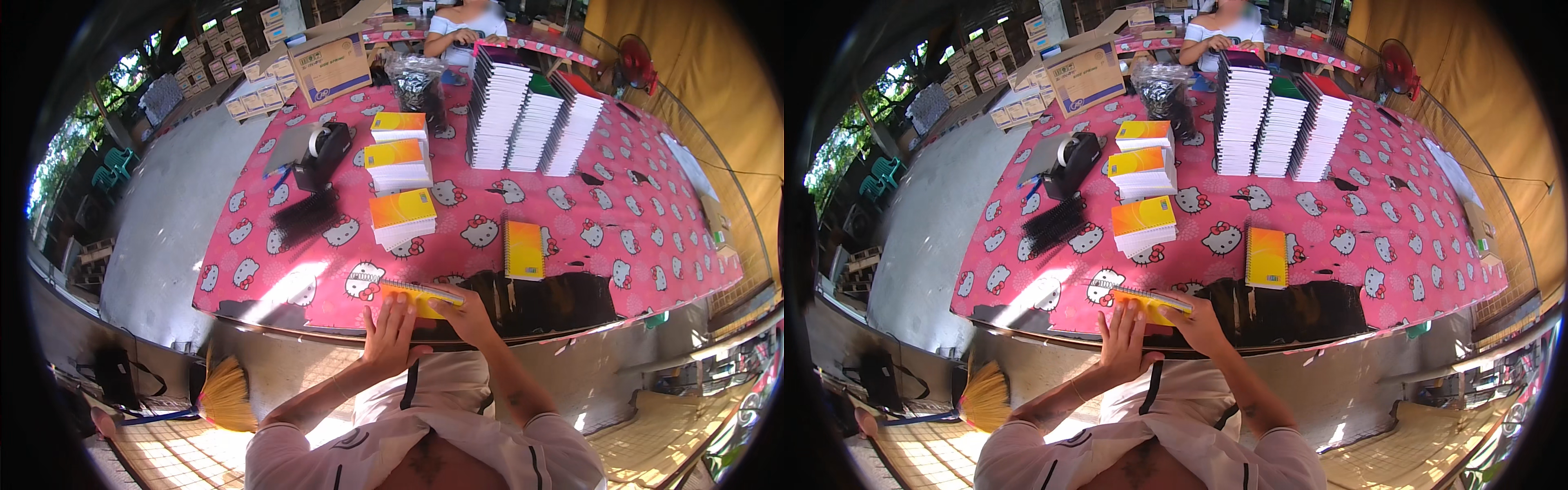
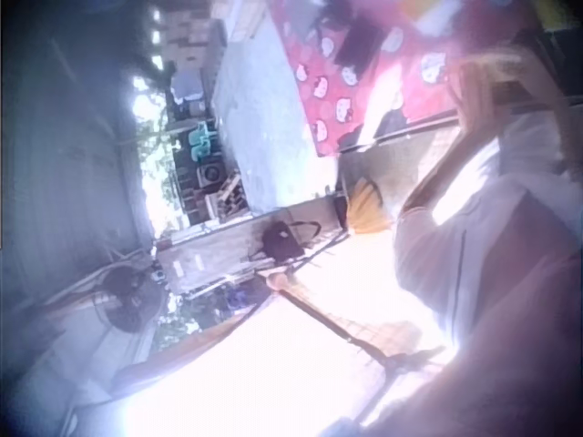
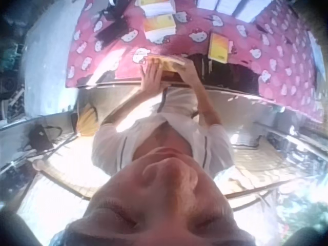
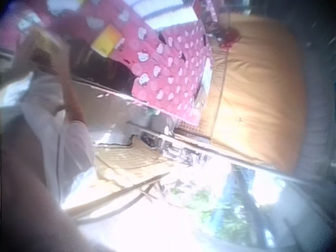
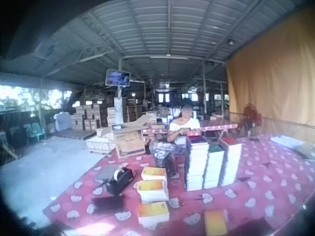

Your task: The person is inserting spiral wire coils into the pre-punched holes of small notebooks and aligning the pages.

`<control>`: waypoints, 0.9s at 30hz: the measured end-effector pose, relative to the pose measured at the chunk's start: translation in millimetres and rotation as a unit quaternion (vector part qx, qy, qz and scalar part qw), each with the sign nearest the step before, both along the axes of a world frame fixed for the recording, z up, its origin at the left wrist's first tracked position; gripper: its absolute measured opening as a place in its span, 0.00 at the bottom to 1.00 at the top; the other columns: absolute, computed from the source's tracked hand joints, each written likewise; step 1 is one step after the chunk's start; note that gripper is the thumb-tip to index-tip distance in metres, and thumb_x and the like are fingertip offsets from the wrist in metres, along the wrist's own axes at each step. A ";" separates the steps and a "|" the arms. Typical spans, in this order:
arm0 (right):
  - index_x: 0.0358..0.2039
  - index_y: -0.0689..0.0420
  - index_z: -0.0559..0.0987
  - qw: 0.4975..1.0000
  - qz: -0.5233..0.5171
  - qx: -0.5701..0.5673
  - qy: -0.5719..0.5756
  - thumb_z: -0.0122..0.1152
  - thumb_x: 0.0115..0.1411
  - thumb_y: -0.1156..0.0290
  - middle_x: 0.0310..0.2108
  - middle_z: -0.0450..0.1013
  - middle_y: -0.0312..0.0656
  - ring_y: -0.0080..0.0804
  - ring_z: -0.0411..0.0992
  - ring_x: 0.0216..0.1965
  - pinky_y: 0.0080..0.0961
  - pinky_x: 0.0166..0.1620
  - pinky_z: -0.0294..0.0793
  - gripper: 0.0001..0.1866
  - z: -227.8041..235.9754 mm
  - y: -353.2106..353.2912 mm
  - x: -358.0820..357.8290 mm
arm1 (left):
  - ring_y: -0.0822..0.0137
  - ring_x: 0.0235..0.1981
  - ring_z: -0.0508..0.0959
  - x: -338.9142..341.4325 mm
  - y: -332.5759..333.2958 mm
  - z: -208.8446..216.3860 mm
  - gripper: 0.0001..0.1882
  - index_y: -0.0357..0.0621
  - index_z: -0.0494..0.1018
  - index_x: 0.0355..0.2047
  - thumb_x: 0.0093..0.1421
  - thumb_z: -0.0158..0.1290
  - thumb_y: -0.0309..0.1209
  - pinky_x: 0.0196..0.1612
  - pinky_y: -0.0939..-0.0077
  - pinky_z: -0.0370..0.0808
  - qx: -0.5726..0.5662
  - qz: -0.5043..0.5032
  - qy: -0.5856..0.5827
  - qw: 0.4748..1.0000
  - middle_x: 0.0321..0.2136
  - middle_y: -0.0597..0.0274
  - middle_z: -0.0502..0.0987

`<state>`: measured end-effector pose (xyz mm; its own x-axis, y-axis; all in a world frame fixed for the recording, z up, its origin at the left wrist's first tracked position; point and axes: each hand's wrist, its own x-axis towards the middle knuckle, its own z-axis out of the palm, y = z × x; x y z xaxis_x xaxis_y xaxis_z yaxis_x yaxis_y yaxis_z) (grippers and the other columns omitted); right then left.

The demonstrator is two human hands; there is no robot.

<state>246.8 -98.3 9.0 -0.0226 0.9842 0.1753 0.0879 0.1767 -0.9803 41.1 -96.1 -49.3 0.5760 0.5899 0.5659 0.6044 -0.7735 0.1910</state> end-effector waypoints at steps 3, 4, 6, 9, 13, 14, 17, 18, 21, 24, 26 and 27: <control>0.53 0.61 0.79 0.993 0.078 -0.048 -0.077 0.62 0.64 0.71 0.41 0.81 0.40 0.19 0.73 0.38 0.21 0.45 0.75 0.17 -10.6 5.9 5.1 | 0.51 0.65 0.64 -3.7 50.1 69.8 0.30 0.41 0.68 0.58 0.62 0.56 0.47 0.66 0.28 0.43 -0.022 0.003 0.053 0.998 0.58 0.51 0.68; 0.54 0.60 0.79 0.993 0.080 -0.074 -0.043 0.62 0.63 0.71 0.40 0.81 0.40 0.18 0.73 0.37 0.20 0.43 0.75 0.19 -26.1 8.3 6.2 | 0.54 0.60 0.68 -8.4 66.6 69.6 0.21 0.44 0.73 0.49 0.59 0.60 0.39 0.66 0.31 0.46 -0.040 -0.080 0.071 0.993 0.50 0.57 0.72; 0.55 0.60 0.78 0.995 0.080 -0.048 -0.030 0.62 0.63 0.71 0.40 0.81 0.40 0.18 0.73 0.37 0.20 0.43 0.76 0.20 -30.6 9.7 3.8 | 0.53 0.58 0.70 -10.5 70.8 72.1 0.18 0.47 0.75 0.48 0.57 0.61 0.35 0.66 0.31 0.46 -0.020 -0.086 0.070 0.994 0.52 0.56 0.71; 0.55 0.61 0.78 0.997 0.062 -0.033 -0.016 0.62 0.63 0.71 0.40 0.82 0.41 0.19 0.74 0.37 0.21 0.43 0.77 0.20 -41.8 13.8 1.7 | 0.49 0.64 0.65 -2.7 61.3 71.1 0.32 0.43 0.70 0.57 0.58 0.59 0.47 0.66 0.30 0.46 0.030 -0.012 0.118 0.992 0.60 0.49 0.67; 0.54 0.63 0.78 0.998 0.058 -0.019 -0.030 0.62 0.64 0.70 0.41 0.82 0.44 0.18 0.76 0.39 0.22 0.44 0.77 0.19 -33.4 12.4 -2.5 | 0.46 0.71 0.55 -2.3 5.3 12.6 0.53 0.33 0.58 0.67 0.55 0.53 0.64 0.66 0.31 0.49 -0.032 0.024 0.179 0.983 0.68 0.42 0.57; 0.54 0.63 0.78 0.998 0.060 -0.019 -0.029 0.62 0.64 0.70 0.41 0.82 0.44 0.19 0.76 0.40 0.22 0.45 0.77 0.19 -33.3 13.0 -3.4 | 0.46 0.71 0.55 -3.3 8.6 5.9 0.52 0.33 0.58 0.67 0.56 0.53 0.64 0.66 0.31 0.49 0.000 0.039 0.159 0.986 0.68 0.42 0.58; 0.54 0.62 0.78 0.997 0.067 -0.019 -0.016 0.63 0.63 0.69 0.42 0.82 0.45 0.19 0.76 0.41 0.23 0.46 0.77 0.19 -29.8 10.5 -1.9 | 0.41 0.71 0.53 14.8 41.0 35.1 0.52 0.28 0.56 0.66 0.59 0.46 0.66 0.67 0.29 0.42 0.066 0.086 0.177 0.978 0.68 0.36 0.56; 0.54 0.62 0.79 0.997 0.069 -0.020 -0.009 0.64 0.63 0.69 0.42 0.82 0.45 0.20 0.77 0.41 0.23 0.46 0.77 0.19 -29.7 8.5 -1.1 | 0.38 0.71 0.52 18.6 47.1 39.8 0.53 0.26 0.55 0.66 0.61 0.44 0.67 0.67 0.28 0.39 0.084 0.101 0.197 0.972 0.68 0.33 0.56; 0.53 0.62 0.79 0.996 0.076 -0.048 -0.007 0.64 0.63 0.69 0.42 0.82 0.46 0.21 0.77 0.41 0.24 0.47 0.77 0.19 -36.5 10.4 -1.2 | 0.35 0.71 0.50 -3.3 0.9 -3.8 0.49 0.26 0.54 0.67 0.65 0.40 0.64 0.66 0.28 0.39 -0.012 -0.038 0.151 0.988 0.68 0.32 0.54; 0.53 0.62 0.79 0.992 0.069 -0.014 -0.106 0.63 0.64 0.70 0.41 0.81 0.48 0.24 0.78 0.40 0.25 0.47 0.77 0.18 -37.2 9.2 -2.6 | 0.37 0.72 0.50 13.2 31.9 27.7 0.48 0.28 0.55 0.67 0.66 0.40 0.63 0.67 0.28 0.39 0.017 0.022 0.118 0.993 0.68 0.32 0.54; 0.52 0.62 0.79 0.994 0.070 -0.015 -0.082 0.62 0.64 0.70 0.41 0.81 0.49 0.27 0.79 0.40 0.26 0.46 0.77 0.18 -33.1 7.1 -5.0 | 0.38 0.72 0.51 21.6 54.0 47.3 0.48 0.29 0.55 0.67 0.65 0.41 0.63 0.67 0.28 0.39 0.066 0.050 0.130 0.988 0.68 0.31 0.55; 0.52 0.62 0.79 0.994 0.072 -0.014 -0.075 0.61 0.64 0.71 0.41 0.81 0.50 0.29 0.79 0.40 0.27 0.46 0.77 0.17 -31.1 7.8 -2.8 | 0.38 0.72 0.50 16.9 42.6 32.7 0.47 0.28 0.55 0.67 0.66 0.40 0.62 0.67 0.28 0.40 0.032 0.005 0.132 0.991 0.68 0.31 0.54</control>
<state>243.9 -90.6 -22.1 -0.1873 0.9733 0.1327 0.2092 0.1716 -0.9627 58.0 -53.5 -16.7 0.7033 0.5635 0.4334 0.6341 -0.7729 -0.0243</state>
